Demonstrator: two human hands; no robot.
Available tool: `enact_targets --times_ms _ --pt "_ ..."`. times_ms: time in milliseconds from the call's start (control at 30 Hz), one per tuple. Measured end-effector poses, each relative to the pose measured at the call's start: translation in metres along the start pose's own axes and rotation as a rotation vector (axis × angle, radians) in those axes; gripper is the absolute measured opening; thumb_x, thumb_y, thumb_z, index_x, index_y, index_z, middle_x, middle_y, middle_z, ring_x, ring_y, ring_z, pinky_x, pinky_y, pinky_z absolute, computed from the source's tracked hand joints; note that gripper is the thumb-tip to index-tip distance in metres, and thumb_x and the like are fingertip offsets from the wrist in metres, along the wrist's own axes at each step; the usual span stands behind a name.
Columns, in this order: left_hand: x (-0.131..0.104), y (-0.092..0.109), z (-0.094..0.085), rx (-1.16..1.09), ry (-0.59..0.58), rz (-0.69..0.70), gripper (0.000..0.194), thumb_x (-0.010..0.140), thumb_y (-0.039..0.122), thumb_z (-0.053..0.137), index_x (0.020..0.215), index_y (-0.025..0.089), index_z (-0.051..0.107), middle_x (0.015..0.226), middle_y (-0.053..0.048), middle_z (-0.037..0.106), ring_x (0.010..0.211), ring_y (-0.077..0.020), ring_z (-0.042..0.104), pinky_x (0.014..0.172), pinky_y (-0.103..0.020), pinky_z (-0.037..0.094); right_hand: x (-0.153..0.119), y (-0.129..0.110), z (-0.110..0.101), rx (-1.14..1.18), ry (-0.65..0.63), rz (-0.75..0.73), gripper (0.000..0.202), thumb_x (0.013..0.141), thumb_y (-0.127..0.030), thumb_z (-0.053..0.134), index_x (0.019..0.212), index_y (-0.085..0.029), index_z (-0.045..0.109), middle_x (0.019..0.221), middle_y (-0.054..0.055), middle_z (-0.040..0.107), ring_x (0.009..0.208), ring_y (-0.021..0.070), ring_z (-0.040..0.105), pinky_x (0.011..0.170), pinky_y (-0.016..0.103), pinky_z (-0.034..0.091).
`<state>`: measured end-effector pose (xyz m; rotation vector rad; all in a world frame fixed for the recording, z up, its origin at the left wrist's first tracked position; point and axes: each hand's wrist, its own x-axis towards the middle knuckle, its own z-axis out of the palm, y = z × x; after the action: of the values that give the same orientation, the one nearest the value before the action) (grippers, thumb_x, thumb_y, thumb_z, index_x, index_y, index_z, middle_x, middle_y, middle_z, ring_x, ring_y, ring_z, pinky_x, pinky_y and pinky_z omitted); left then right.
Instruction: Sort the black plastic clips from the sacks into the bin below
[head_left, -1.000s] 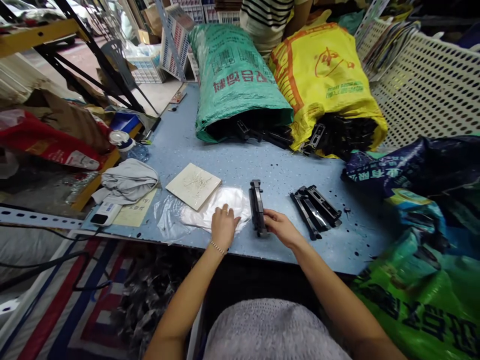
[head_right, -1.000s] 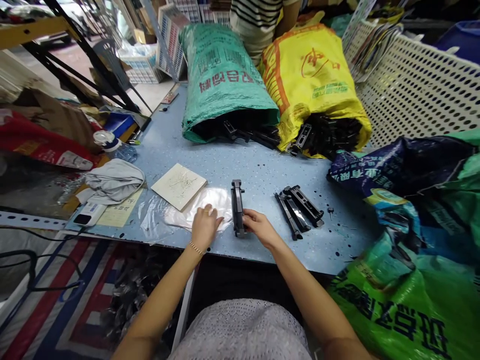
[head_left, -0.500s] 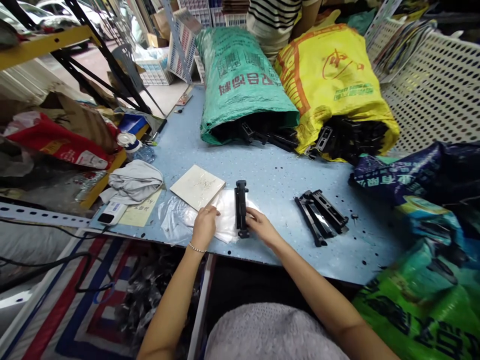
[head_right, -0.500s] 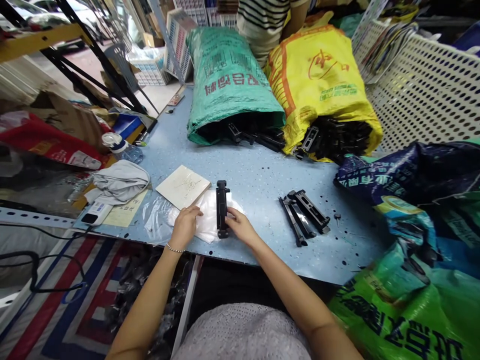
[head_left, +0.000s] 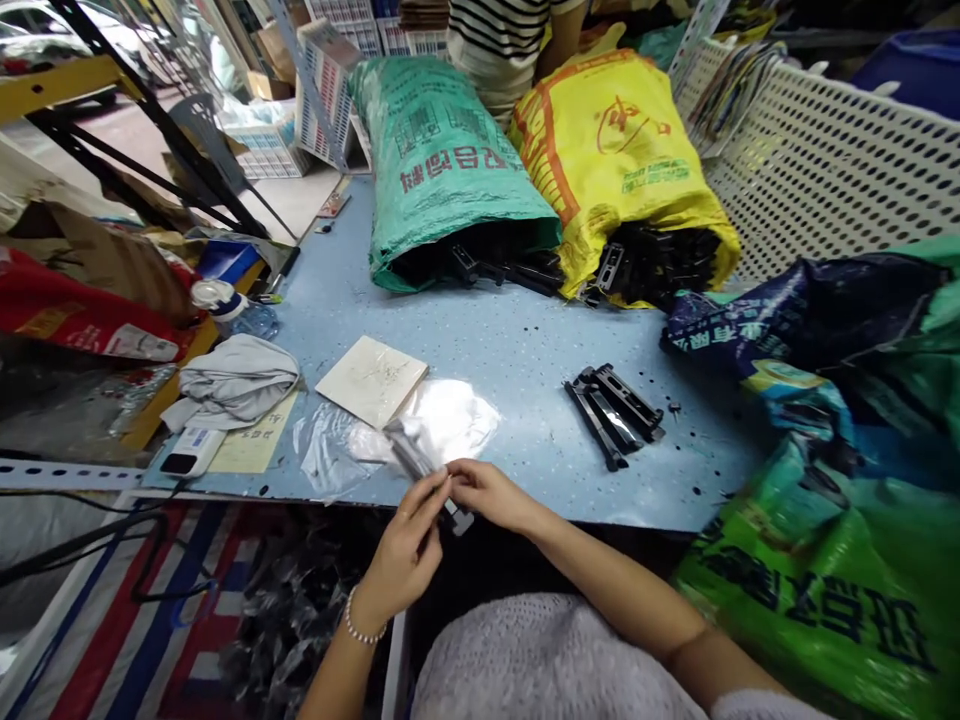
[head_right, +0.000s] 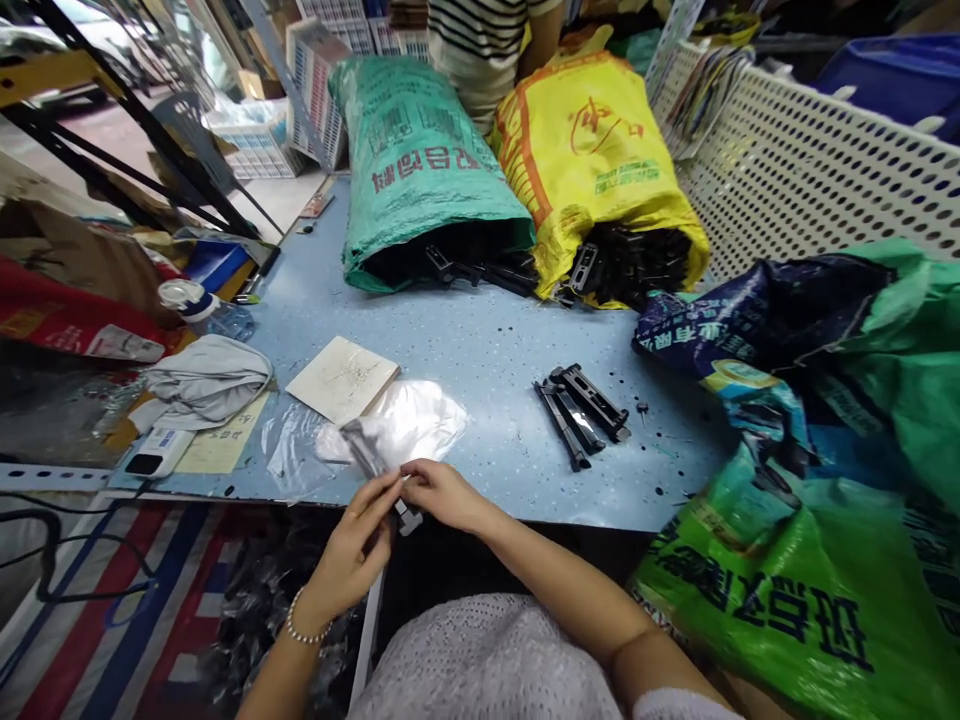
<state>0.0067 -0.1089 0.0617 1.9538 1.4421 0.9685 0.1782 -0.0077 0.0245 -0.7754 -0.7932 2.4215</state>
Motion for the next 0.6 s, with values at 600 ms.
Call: enact_targets --times_ms 600 --pt "-0.015 0.016 -0.005 0.023 0.015 -0.190 0.031 0.089 0.028 0.060 0.120 0.028 0.065 0.107 -0.005 0.072 0.094 -0.0185 0.067 0.088 -0.031 0.054 -0.044 -0.006 0.008 -0.563 -0.077 -0.294 0.025 0.088 -0.036 0.064 0.107 -0.020 0.061 0.096 0.003 0.067 0.088 0.0157 0.064 0.083 0.032 0.051"
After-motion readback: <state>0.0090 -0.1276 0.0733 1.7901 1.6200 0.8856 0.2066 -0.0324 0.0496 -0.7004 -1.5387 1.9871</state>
